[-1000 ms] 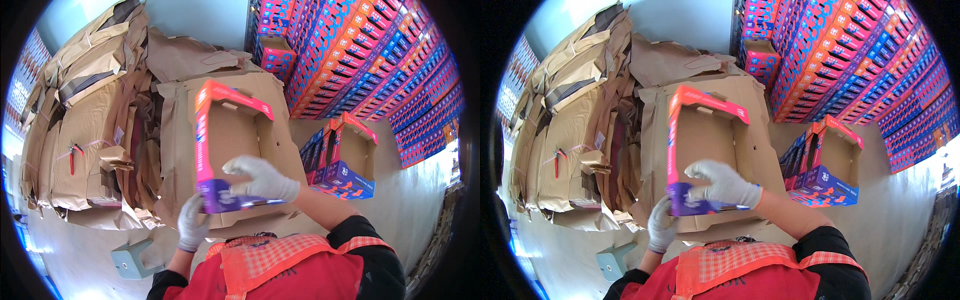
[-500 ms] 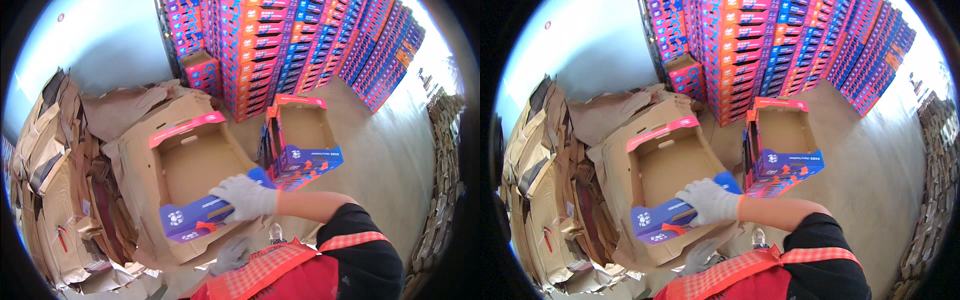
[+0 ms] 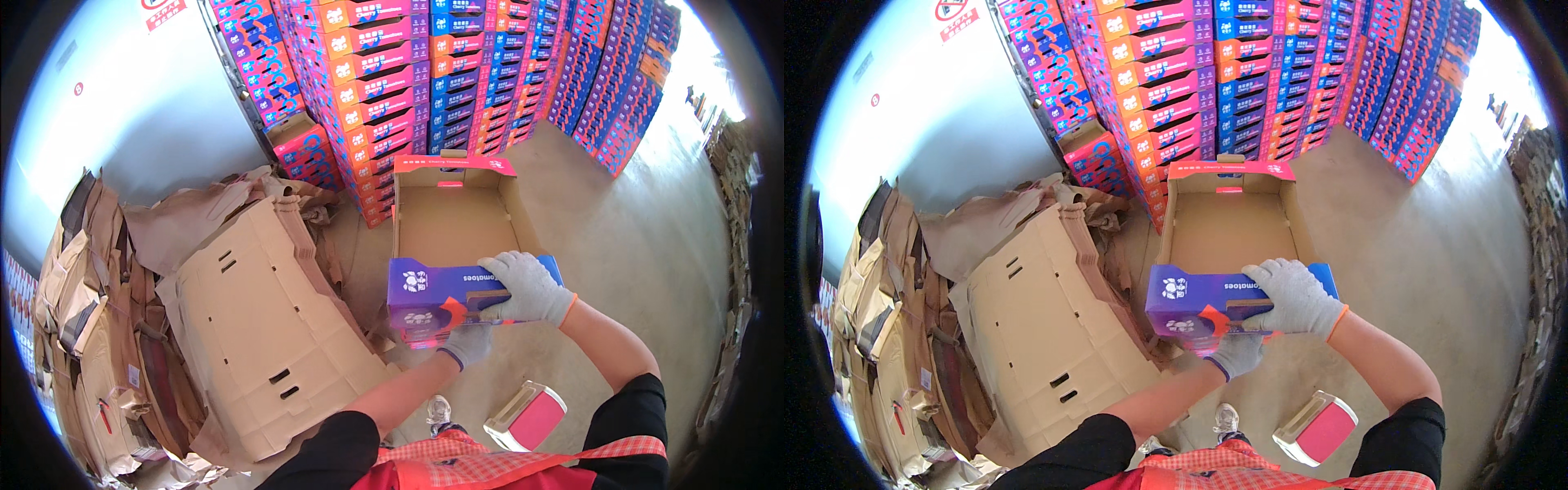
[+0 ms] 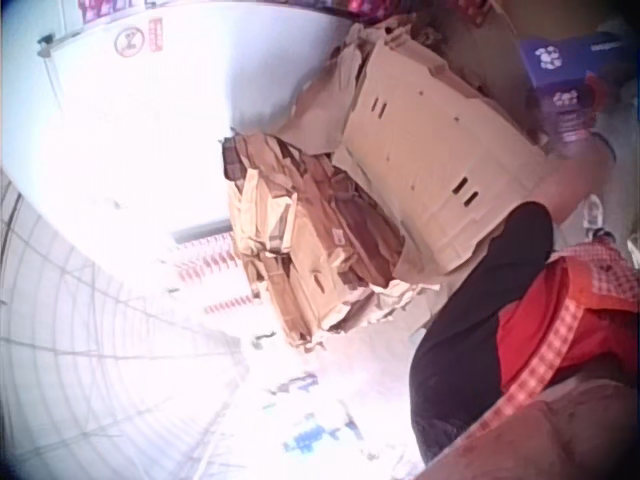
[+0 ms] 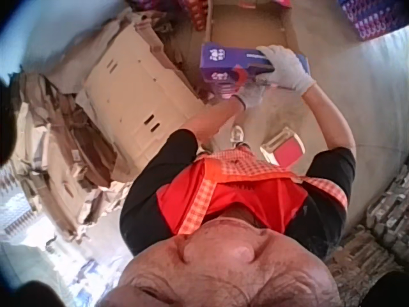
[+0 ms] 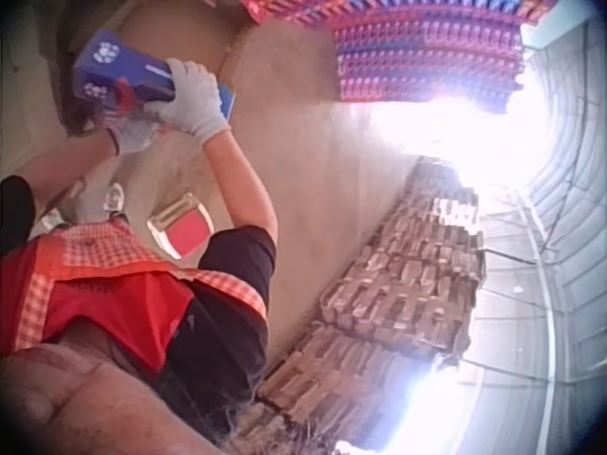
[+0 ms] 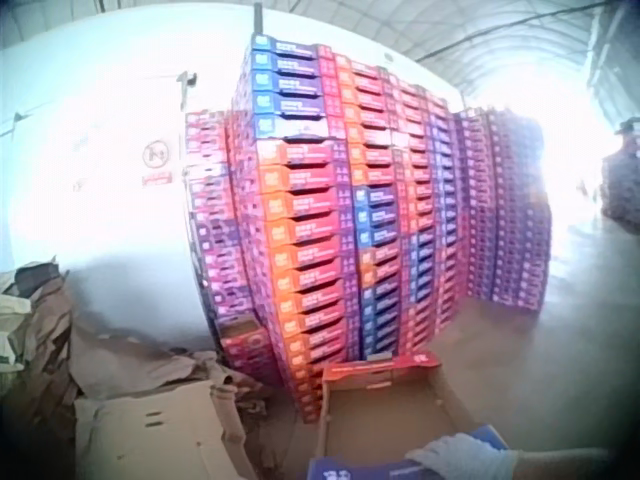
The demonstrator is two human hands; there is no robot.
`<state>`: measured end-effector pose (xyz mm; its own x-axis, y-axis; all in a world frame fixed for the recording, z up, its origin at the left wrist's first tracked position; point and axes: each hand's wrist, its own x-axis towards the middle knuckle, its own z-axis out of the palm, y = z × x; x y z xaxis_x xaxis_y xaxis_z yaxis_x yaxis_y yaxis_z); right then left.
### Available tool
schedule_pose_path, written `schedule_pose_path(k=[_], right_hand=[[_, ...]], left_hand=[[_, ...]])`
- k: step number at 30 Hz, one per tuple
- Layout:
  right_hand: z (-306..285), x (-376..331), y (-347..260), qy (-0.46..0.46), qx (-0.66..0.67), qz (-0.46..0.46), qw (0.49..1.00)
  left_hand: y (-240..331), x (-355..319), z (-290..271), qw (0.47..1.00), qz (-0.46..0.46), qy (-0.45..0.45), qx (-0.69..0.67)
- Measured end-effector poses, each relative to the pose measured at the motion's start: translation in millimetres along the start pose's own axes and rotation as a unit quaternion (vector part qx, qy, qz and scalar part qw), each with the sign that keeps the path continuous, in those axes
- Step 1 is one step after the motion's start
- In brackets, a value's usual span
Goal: The person repeatedly picks flat cardboard pieces, folds them into rectangular boxes, and stacks the finished boxes. The person handles the boxes by hand without tools, working in a warehouse area with stacks of similar boxes nearby.
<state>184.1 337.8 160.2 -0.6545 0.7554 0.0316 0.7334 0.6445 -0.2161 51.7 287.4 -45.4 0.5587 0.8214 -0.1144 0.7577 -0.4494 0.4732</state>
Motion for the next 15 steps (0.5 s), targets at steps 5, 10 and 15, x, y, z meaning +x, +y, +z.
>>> schedule_pose_path(k=[5,10,15], right_hand=[[36,22,42,0.001,-0.026,-0.01,1.0],[76,22,35,0.001,-0.006,-0.035,0.999],[84,2,75,0.214,0.13,-0.023,0.968]], left_hand=[[9,12,-4,0.957,0.092,0.214,0.174],[20,-27,-21,0.99,0.056,0.108,0.064],[-31,-138,-29,0.931,0.123,0.198,-0.28]])
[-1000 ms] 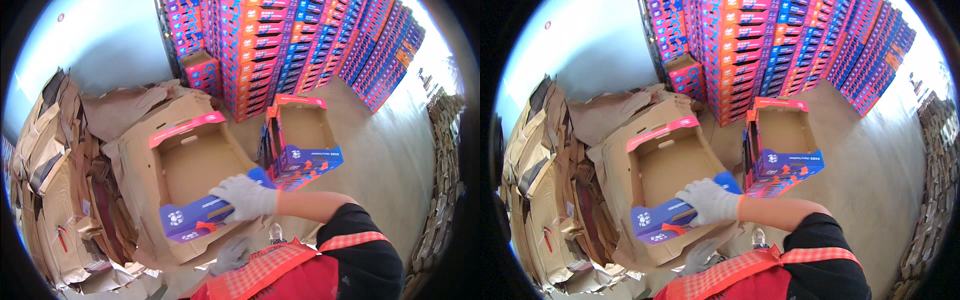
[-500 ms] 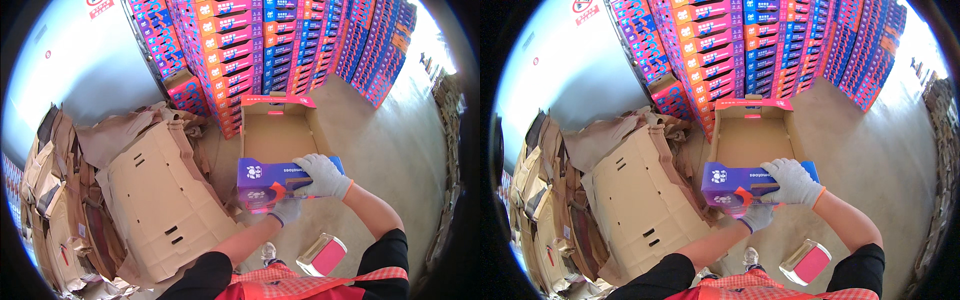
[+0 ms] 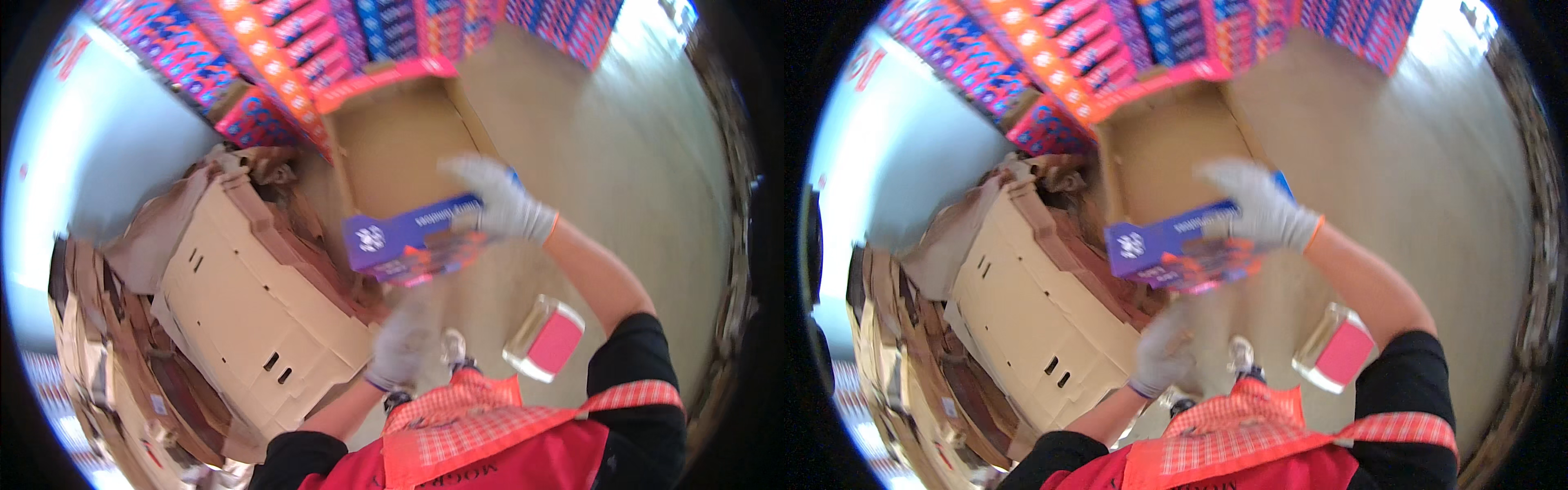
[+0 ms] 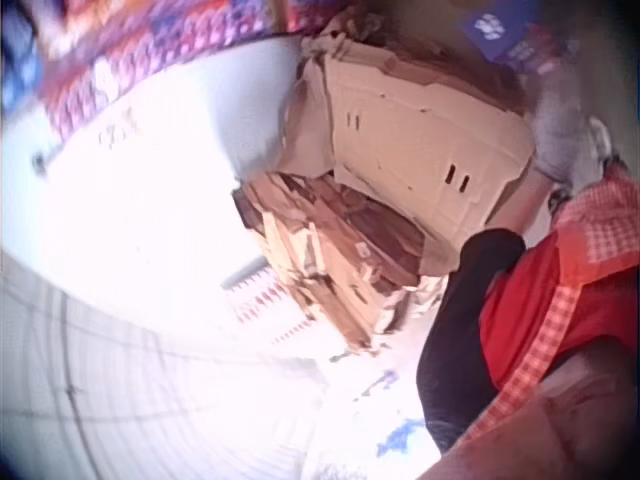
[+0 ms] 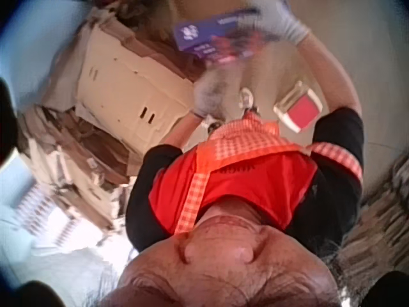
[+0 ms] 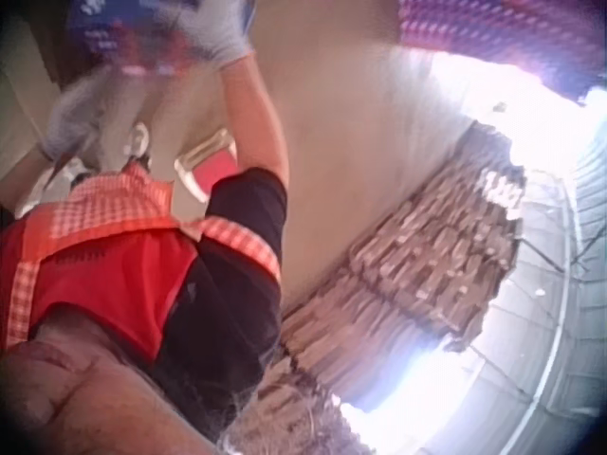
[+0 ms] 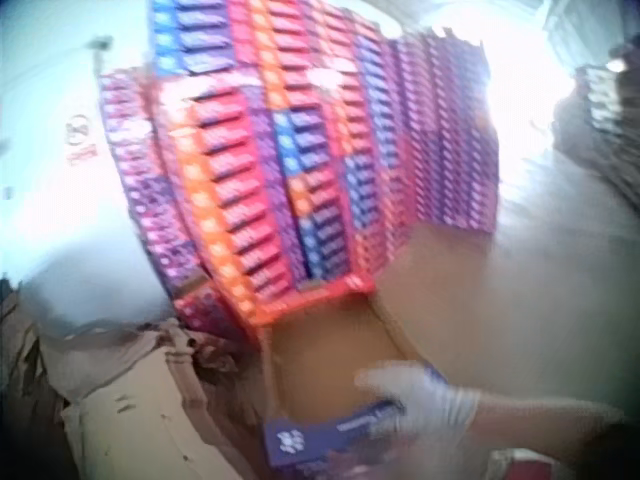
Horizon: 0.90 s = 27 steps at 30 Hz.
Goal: The person repeatedly picks flat cardboard pieces, folds them into rectangular boxes, and stacks the finished boxes. The person handles the boxes by hand without tools, working in a warehouse area with stacks of similar boxes nearby.
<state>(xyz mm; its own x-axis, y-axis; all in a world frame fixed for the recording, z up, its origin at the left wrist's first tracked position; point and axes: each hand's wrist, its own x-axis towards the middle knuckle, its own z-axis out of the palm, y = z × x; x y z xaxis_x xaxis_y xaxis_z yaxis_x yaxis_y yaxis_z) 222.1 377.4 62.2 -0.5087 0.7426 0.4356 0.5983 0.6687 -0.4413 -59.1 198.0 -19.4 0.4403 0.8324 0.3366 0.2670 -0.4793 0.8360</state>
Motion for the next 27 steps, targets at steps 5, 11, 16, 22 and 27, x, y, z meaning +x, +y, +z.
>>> schedule_pose_path(k=[5,11,16,22,27], right_hand=[[-3,-58,91,0.169,0.357,0.373,0.84],[91,-77,95,0.176,0.527,0.444,0.703],[115,-74,80,0.289,0.62,0.527,0.504],[129,-152,139,0.445,0.475,0.519,0.554],[196,-225,-39,-0.05,0.362,0.695,0.619]], left_hand=[[-104,-3,-43,0.877,-0.303,0.3,-0.223],[-209,24,-27,0.852,-0.227,-0.163,0.443],[-222,14,-11,0.906,-0.337,-0.139,0.214],[-165,28,30,0.903,-0.425,0.004,0.062],[-75,-62,-7,0.855,-0.311,0.343,-0.233]])
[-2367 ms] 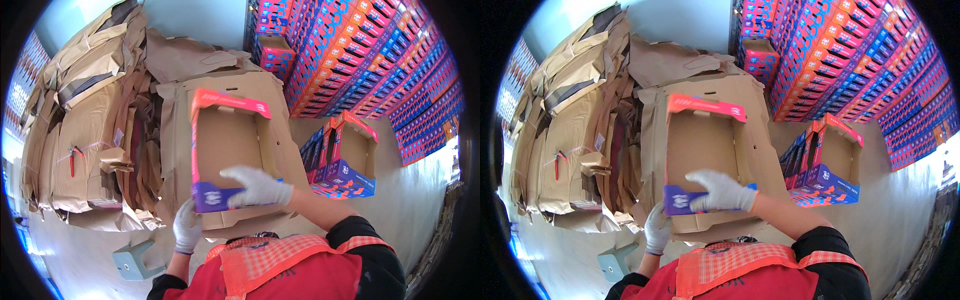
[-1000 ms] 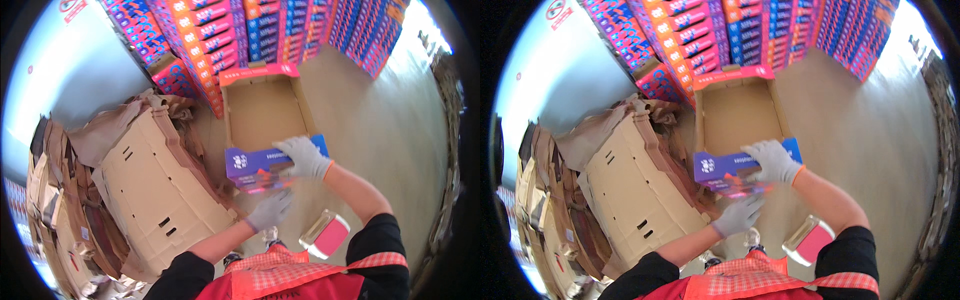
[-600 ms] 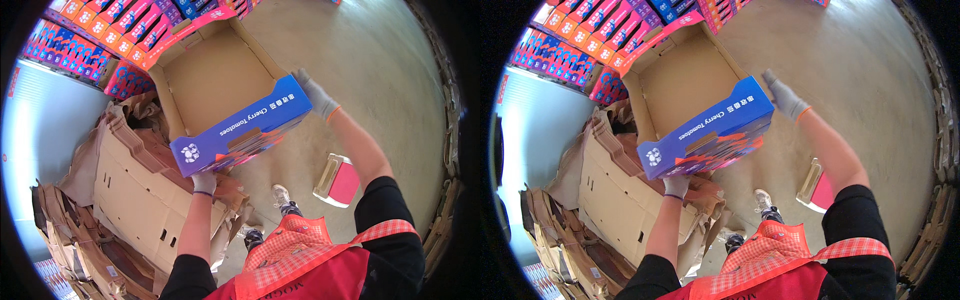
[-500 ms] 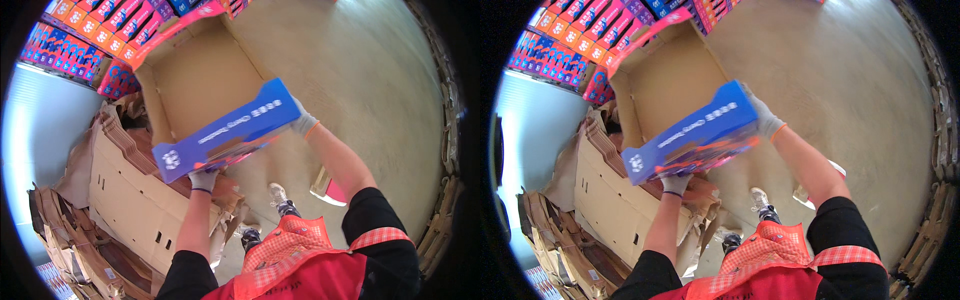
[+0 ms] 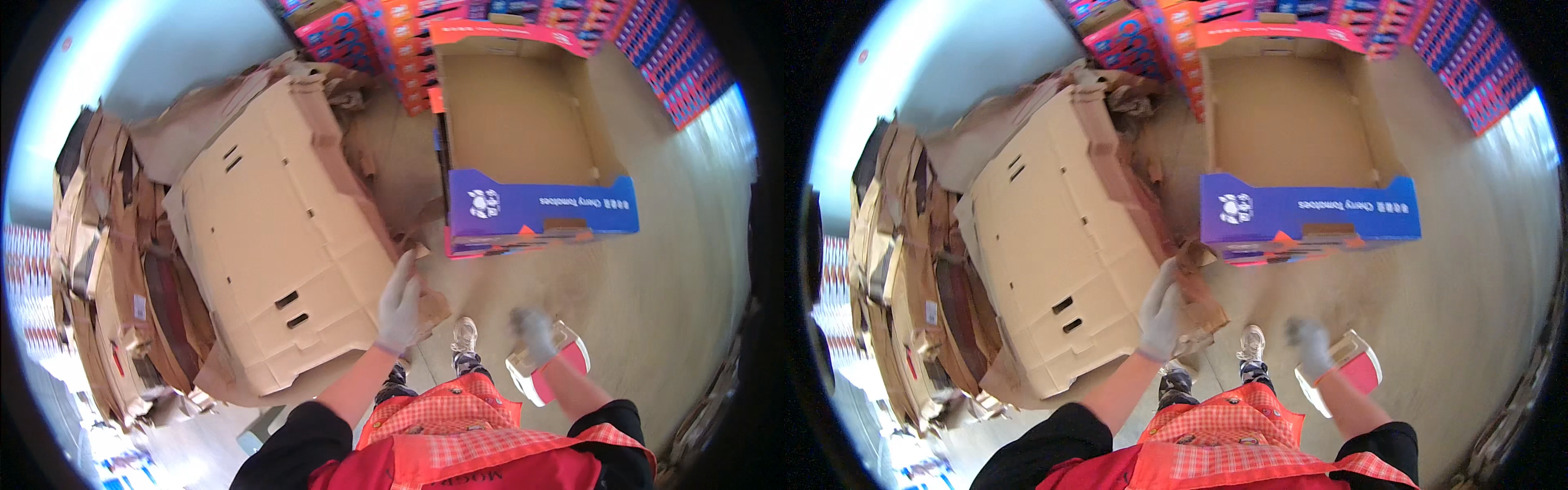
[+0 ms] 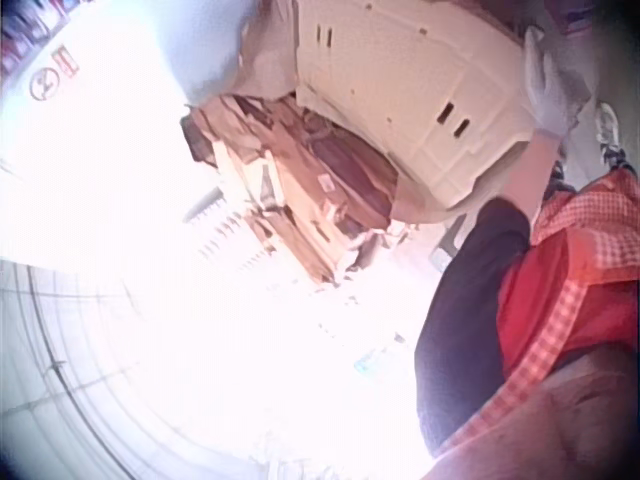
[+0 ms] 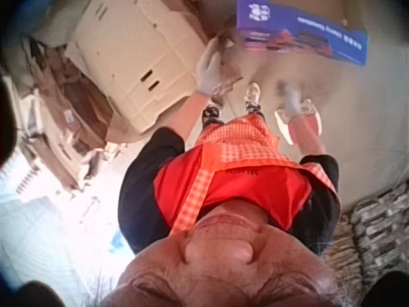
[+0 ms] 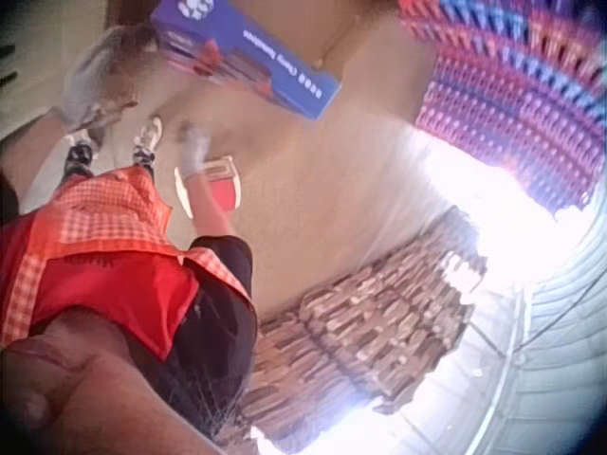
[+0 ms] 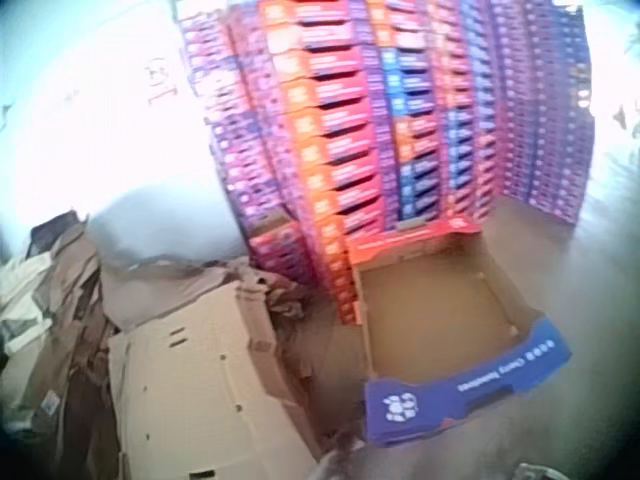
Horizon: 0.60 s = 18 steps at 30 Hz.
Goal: The person repeatedly picks flat cardboard pieces, folds them into rectangular boxes, and stacks the finished boxes. The person handles the boxes by hand without tools, working in a warehouse area with stacks of similar boxes nearby.
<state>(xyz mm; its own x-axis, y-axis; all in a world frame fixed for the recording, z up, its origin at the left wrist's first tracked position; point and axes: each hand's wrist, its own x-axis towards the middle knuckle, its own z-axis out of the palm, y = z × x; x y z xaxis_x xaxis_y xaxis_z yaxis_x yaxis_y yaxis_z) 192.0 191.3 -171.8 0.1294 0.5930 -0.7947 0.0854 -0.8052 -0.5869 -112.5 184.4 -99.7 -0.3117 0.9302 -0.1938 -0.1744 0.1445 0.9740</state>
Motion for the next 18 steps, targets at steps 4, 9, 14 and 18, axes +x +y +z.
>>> schedule_pose_path(k=[4,9,14,18], right_hand=[[128,-72,-41,-0.338,-0.136,-0.151,0.919],[289,-40,-187,-0.037,-0.213,-0.566,0.796],[349,-40,-211,0.014,-0.421,-0.386,0.821],[324,-63,-205,0.005,-0.456,-0.399,0.796]], left_hand=[[29,-33,-162,0.807,0.205,0.182,0.523],[29,3,-370,0.656,-0.09,0.472,0.582],[23,16,-438,0.877,-0.17,0.424,0.149],[52,-26,-446,0.932,-0.064,0.35,-0.071]])
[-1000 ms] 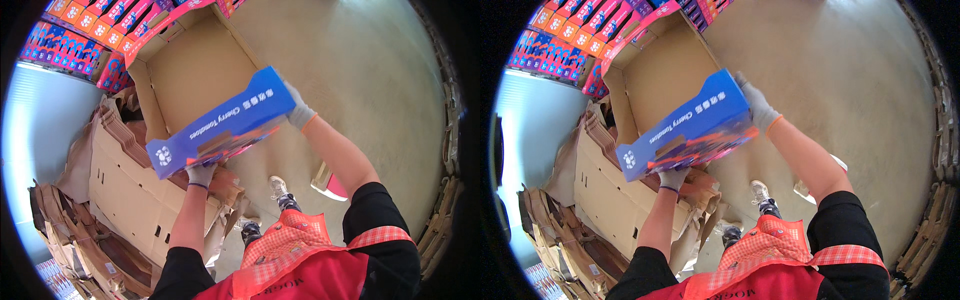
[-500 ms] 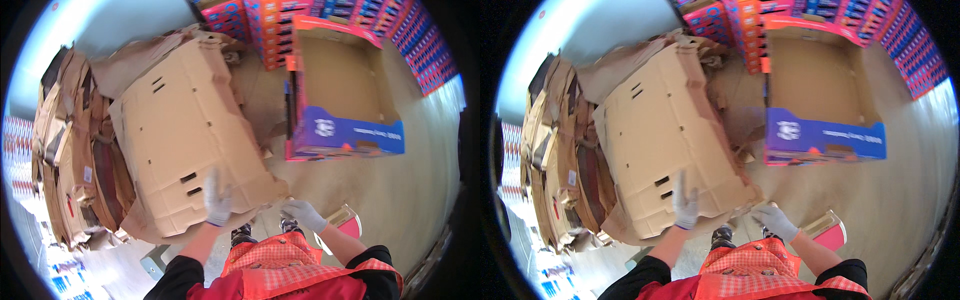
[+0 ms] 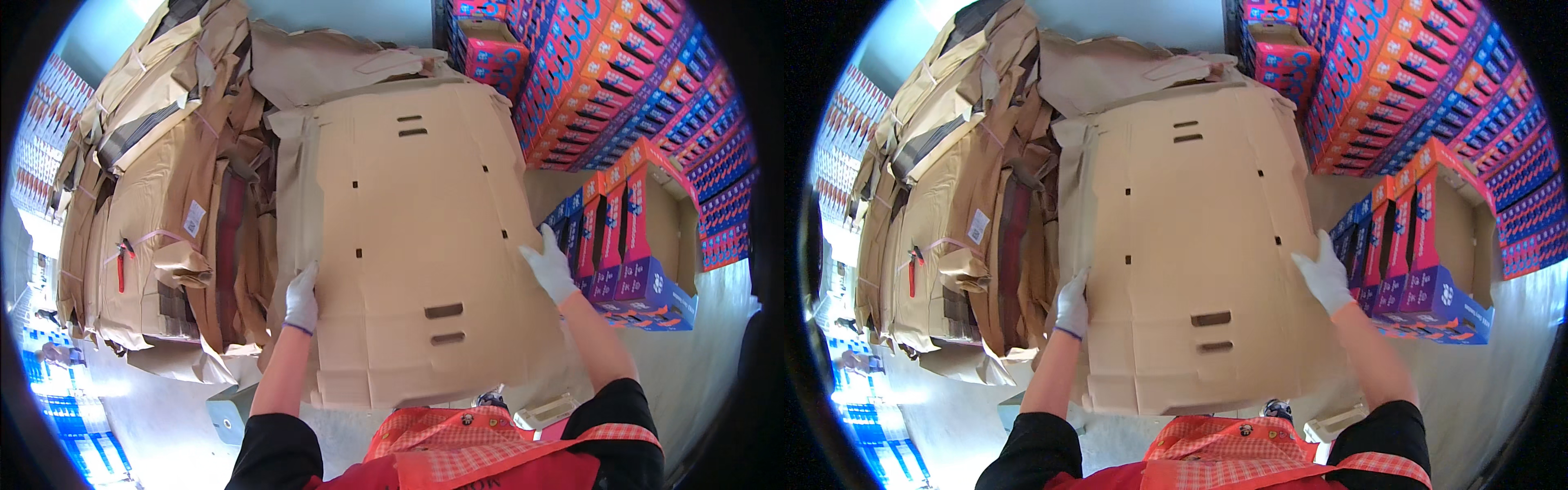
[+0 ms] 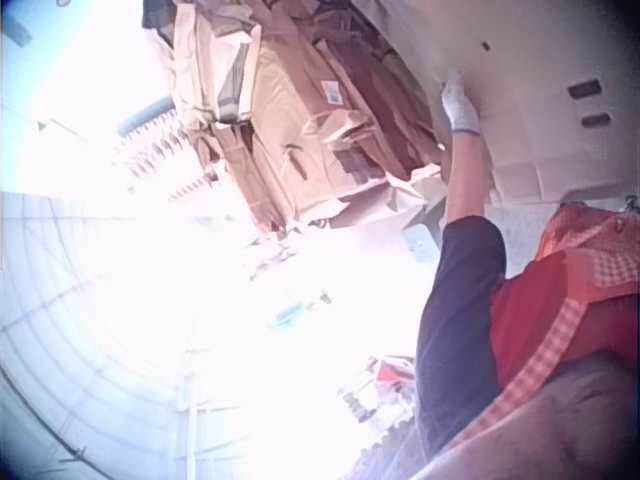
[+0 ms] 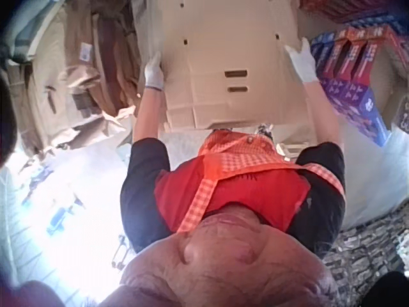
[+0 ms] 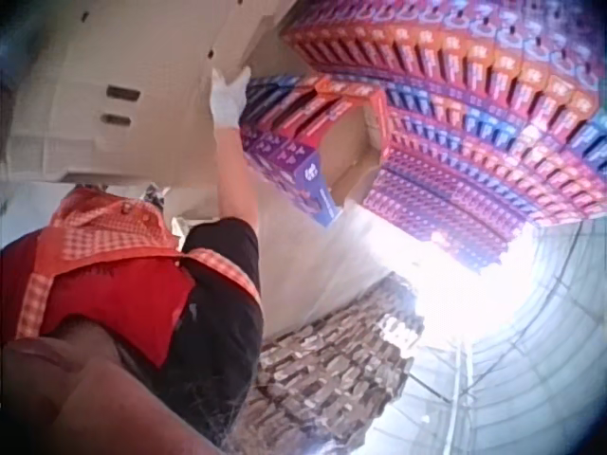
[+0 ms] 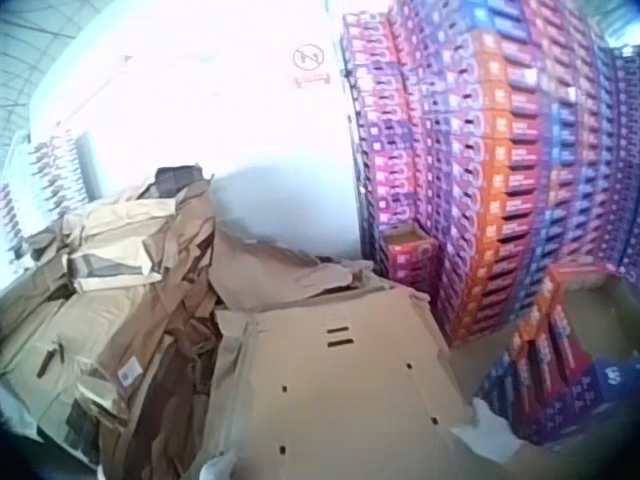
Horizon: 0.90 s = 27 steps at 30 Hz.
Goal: The person repeatedly picks flat cardboard pieces, folds them into rectangular boxes, and stacks the finished boxes. The person handles the boxes by hand without tools, working in a warehouse area with stacks of similar boxes nearby.
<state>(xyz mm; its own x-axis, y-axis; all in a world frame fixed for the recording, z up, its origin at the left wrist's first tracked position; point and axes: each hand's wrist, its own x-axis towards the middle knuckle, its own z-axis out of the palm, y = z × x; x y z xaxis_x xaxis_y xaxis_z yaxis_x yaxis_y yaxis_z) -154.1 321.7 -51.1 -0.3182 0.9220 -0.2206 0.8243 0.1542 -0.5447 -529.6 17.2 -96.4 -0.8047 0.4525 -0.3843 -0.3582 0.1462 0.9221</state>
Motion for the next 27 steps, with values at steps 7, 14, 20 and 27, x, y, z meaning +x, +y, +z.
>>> schedule_pose_path(k=[7,14,20,27], right_hand=[[-56,-24,-19,-0.276,0.487,0.168,0.811],[108,-72,-88,0.115,-0.124,-0.248,0.954],[-28,-30,-12,0.096,-0.065,-0.459,0.881],[-63,-50,-15,-0.237,-0.195,-0.596,0.742]], left_hand=[[48,-35,-18,0.974,-0.116,-0.197,-0.003],[-20,-89,170,0.769,0.223,-0.029,0.598],[20,-61,37,0.709,0.52,-0.092,0.468],[82,-83,35,0.48,0.483,-0.466,0.565]])
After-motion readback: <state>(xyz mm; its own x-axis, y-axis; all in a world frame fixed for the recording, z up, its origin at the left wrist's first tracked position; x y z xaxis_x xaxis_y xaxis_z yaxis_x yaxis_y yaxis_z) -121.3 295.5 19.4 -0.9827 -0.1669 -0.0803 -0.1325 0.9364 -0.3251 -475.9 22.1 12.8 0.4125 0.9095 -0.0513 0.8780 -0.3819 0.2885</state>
